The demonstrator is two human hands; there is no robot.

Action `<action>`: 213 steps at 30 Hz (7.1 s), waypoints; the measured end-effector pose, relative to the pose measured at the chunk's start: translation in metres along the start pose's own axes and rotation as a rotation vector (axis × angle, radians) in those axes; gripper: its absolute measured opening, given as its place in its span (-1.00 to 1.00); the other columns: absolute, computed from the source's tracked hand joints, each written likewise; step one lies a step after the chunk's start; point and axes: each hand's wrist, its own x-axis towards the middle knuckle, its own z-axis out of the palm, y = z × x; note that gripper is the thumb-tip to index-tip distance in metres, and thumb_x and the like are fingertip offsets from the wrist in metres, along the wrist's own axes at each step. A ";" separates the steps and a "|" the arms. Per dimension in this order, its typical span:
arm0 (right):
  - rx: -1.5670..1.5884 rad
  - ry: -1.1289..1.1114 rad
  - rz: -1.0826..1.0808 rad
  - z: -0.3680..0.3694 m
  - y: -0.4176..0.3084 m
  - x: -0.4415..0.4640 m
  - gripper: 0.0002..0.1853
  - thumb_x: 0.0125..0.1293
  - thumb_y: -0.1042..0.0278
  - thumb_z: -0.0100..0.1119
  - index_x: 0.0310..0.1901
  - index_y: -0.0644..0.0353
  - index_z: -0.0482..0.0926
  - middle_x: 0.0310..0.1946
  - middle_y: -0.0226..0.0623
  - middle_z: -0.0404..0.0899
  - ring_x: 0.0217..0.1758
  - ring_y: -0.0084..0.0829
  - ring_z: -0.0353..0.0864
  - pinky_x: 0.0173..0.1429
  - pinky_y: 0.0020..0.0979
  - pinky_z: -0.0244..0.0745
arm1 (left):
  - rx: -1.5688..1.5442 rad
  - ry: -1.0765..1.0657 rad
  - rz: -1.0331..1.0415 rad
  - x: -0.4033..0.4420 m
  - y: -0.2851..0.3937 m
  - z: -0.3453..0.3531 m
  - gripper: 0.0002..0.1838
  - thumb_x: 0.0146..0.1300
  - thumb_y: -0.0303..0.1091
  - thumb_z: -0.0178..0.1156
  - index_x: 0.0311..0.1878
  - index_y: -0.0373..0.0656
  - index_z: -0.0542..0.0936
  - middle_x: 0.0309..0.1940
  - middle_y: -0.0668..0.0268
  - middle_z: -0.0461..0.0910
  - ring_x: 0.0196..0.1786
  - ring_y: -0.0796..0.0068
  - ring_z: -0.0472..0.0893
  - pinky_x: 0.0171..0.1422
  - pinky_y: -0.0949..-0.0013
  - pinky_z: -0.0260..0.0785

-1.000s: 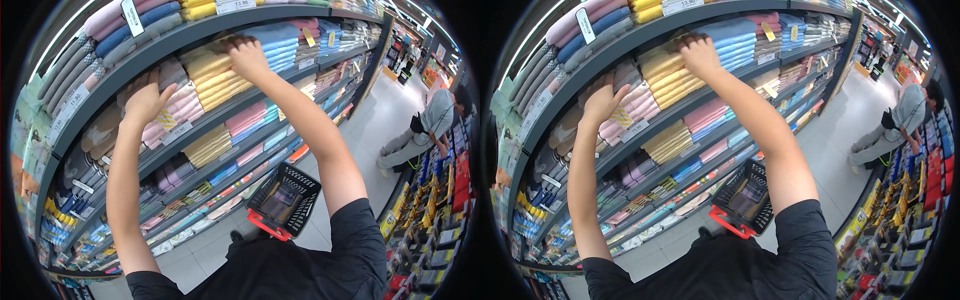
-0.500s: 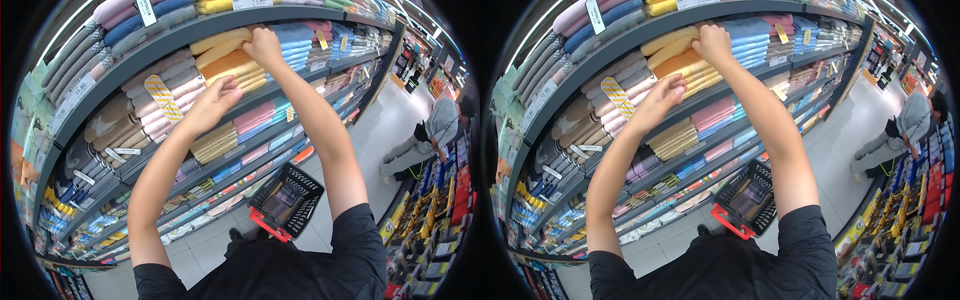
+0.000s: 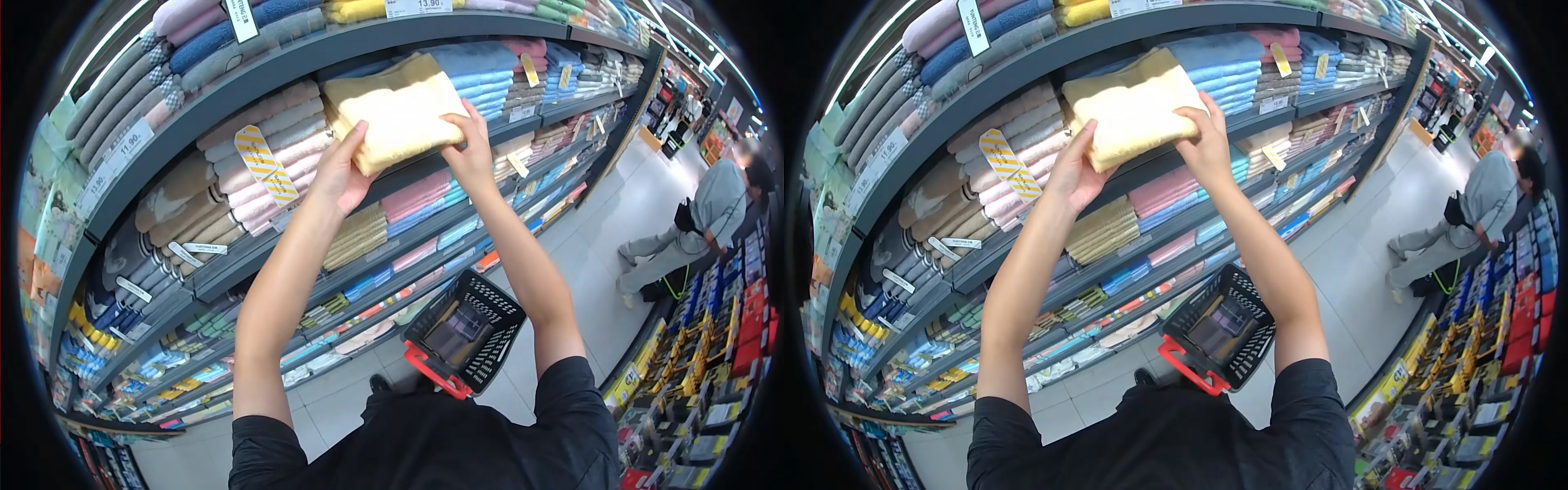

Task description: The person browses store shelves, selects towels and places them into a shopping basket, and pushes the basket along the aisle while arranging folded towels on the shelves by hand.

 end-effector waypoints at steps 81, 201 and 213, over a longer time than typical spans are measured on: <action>0.025 -0.112 1.716 -0.089 0.172 -0.709 -0.30 0.15 0.42 0.24 0.36 0.32 0.29 0.21 -0.03 0.48 0.27 -0.20 0.49 0.36 -0.28 0.38 | 1.281 -0.517 -0.682 -0.112 -0.543 -0.215 -0.42 0.17 -0.14 0.37 0.18 -0.25 0.49 0.06 -0.02 0.51 0.10 0.05 0.57 0.21 0.14 0.44; -0.217 -0.642 1.252 0.272 -0.345 -0.646 -0.64 0.29 0.19 0.28 -0.01 0.28 0.57 -0.50 -0.35 0.59 -0.50 -0.54 0.58 -0.38 -0.44 0.50 | 1.373 -0.413 -0.591 -0.545 -0.202 -0.596 -0.68 0.05 -0.15 0.20 -0.28 -0.19 0.72 -0.31 0.01 0.70 -0.18 0.01 0.70 -0.07 0.02 0.53; -0.282 -0.734 1.144 0.256 -0.428 -0.701 -0.65 0.22 0.13 0.30 -0.11 0.23 0.66 -0.46 -0.20 0.69 -0.40 -0.36 0.72 -0.22 -0.30 0.56 | 1.369 0.089 -0.945 -0.825 -0.143 -0.731 -0.56 0.12 -0.08 0.19 -0.15 -0.30 0.72 -0.09 -0.16 0.65 0.03 -0.11 0.64 0.16 0.01 0.47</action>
